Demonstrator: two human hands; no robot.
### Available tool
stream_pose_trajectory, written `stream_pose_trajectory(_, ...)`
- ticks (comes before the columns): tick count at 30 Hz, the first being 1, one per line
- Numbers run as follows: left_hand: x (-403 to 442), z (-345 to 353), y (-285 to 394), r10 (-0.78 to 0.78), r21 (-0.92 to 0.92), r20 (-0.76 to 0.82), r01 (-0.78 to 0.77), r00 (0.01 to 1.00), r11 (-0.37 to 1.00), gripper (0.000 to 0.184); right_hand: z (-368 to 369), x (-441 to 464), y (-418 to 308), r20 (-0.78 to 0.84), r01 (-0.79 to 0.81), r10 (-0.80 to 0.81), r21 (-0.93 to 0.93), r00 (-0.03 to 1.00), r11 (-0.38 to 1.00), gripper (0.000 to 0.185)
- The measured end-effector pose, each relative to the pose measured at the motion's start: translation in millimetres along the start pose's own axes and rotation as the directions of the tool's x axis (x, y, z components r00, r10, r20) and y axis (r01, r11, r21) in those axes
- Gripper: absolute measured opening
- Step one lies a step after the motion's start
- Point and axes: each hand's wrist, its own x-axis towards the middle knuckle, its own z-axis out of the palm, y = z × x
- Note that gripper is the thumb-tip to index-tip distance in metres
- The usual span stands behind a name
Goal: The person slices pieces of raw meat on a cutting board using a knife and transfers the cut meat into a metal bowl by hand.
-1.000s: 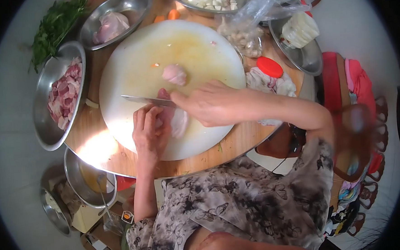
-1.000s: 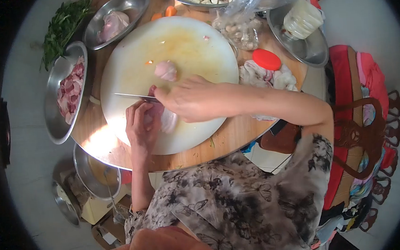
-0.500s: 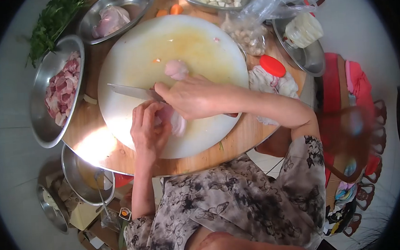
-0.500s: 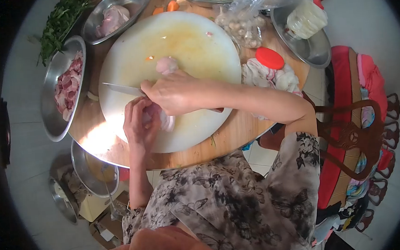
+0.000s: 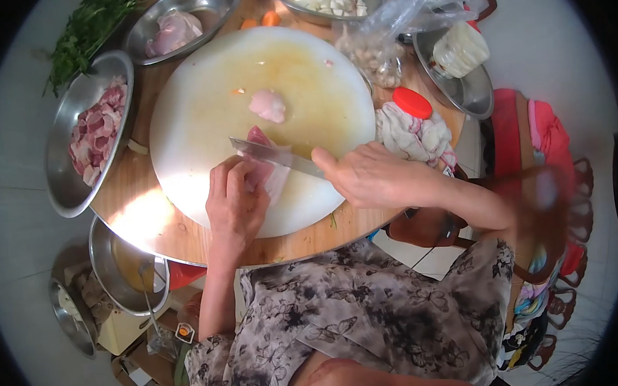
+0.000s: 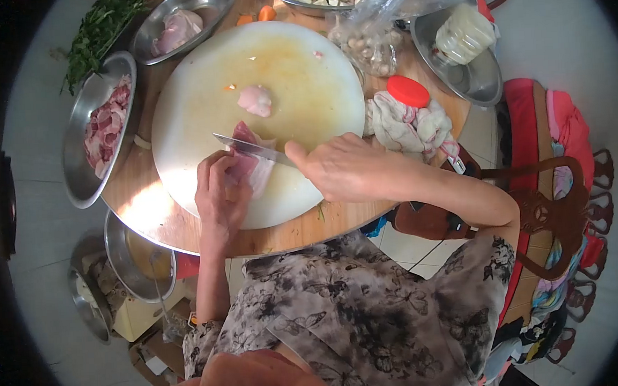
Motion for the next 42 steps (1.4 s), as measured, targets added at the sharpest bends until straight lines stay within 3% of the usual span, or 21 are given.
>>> stream_pose_trajectory(4,11,-6,-3,-0.039,-0.01,0.013,0.039,0.999,0.999,0.047,-7,21,-2,0.067,0.003,-0.002,-0.004,0.998,1.0,0.026)
stream_pose_trajectory(6,16,-10,-4,-0.229,-0.162,0.079,0.239,0.97,0.957,0.042,-4,36,-3,0.006,0.055,-0.055,-0.032,0.998,0.998,0.038)
stream_pose_trajectory(7,18,-12,-6,-0.233,-0.163,0.079,0.243,0.969,0.956,0.042,0,46,-3,0.011,0.056,-0.055,-0.031,0.998,0.998,0.038)
stream_pose_trajectory(9,19,-12,-8,-0.305,-0.178,0.118,0.322,0.945,0.93,0.045,16,69,-5,-0.384,0.276,-0.291,-0.096,0.876,0.956,0.034)
stream_pose_trajectory(10,17,-8,-13,-0.22,-0.133,0.068,0.227,0.973,0.965,0.045,20,87,-5,-0.4,0.264,-0.278,-0.09,0.873,0.96,0.034)
stream_pose_trajectory(14,12,-5,-14,-0.163,-0.126,0.061,0.17,0.985,0.977,0.045,7,122,-8,-0.328,0.273,-0.296,-0.114,0.897,0.955,0.033)
stream_pose_trajectory(19,11,-6,-14,-0.038,0.097,0.012,0.037,0.999,0.995,0.044,0,71,2,-0.181,0.216,-0.236,-0.127,0.955,0.968,0.029)
stream_pose_trajectory(22,11,-5,-9,-0.174,0.028,0.016,0.174,0.985,0.984,0.036,-11,23,4,-0.077,0.121,-0.129,-0.103,0.989,0.987,0.034)
stream_pose_trajectory(24,10,-3,-12,-0.167,0.036,-0.004,0.167,0.986,0.985,0.036,-17,6,-1,0.022,0.077,-0.075,-0.187,0.997,0.979,0.033)
stream_pose_trajectory(28,12,-6,-11,-0.144,0.034,-0.029,0.145,0.989,0.989,0.035,-7,11,-3,0.015,0.079,-0.078,-0.261,0.997,0.962,0.035)
stream_pose_trajectory(33,9,-7,-12,-0.137,0.02,-0.003,0.137,0.991,0.99,0.039,13,42,-8,-0.204,0.157,-0.194,-0.187,0.959,0.97,0.041)
stream_pose_trajectory(37,1,-4,-15,-0.08,0.044,-0.018,0.081,0.997,0.996,0.045,16,60,-7,-0.279,0.144,-0.195,-0.193,0.94,0.971,0.045)
stream_pose_trajectory(40,-4,1,-14,-0.058,0.068,-0.067,0.062,0.996,0.996,0.051,14,61,-4,-0.24,0.146,-0.199,-0.219,0.95,0.965,0.043)
stream_pose_trajectory(42,0,9,-1,0.01,0.112,-0.122,0.003,0.992,0.994,0.053,10,54,-3,-0.165,0.093,-0.12,-0.163,0.979,0.982,0.039)
